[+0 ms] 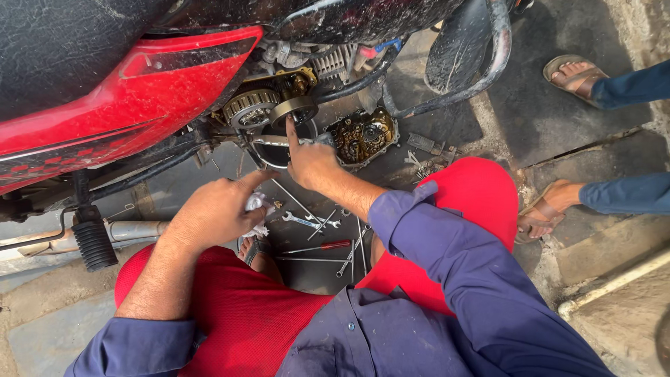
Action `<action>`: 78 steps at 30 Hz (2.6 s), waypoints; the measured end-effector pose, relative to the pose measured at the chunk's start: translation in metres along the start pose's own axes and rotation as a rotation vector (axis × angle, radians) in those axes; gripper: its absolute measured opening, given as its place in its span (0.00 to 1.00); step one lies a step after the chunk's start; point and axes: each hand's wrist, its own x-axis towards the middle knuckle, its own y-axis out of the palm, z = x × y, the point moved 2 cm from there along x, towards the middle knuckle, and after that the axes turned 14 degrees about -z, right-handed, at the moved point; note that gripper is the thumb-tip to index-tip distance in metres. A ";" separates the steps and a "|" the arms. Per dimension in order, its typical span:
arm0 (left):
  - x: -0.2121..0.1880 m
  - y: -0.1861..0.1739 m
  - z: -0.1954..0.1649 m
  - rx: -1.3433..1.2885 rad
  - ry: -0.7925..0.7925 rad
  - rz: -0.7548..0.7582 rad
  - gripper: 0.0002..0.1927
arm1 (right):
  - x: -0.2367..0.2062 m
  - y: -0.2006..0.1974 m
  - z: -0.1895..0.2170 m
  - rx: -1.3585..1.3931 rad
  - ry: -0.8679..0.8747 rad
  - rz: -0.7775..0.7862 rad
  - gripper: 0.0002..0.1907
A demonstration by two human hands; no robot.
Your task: The person is working on a motorcycle engine, using a T-handle wrench to tighten a bolt on the clutch assembly. They switch to a screwdriver to adjust a component and then use a cloth to wipe the area.
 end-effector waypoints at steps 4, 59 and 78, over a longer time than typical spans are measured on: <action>-0.002 -0.001 0.003 -0.028 0.009 -0.013 0.35 | 0.002 0.000 0.001 0.028 0.017 0.019 0.55; -0.010 -0.006 0.027 0.038 -0.130 -0.174 0.21 | -0.081 -0.069 0.064 0.501 -0.543 -0.351 0.11; -0.011 0.001 0.011 0.164 -0.052 0.036 0.22 | -0.093 -0.037 0.057 0.726 -0.575 -0.192 0.10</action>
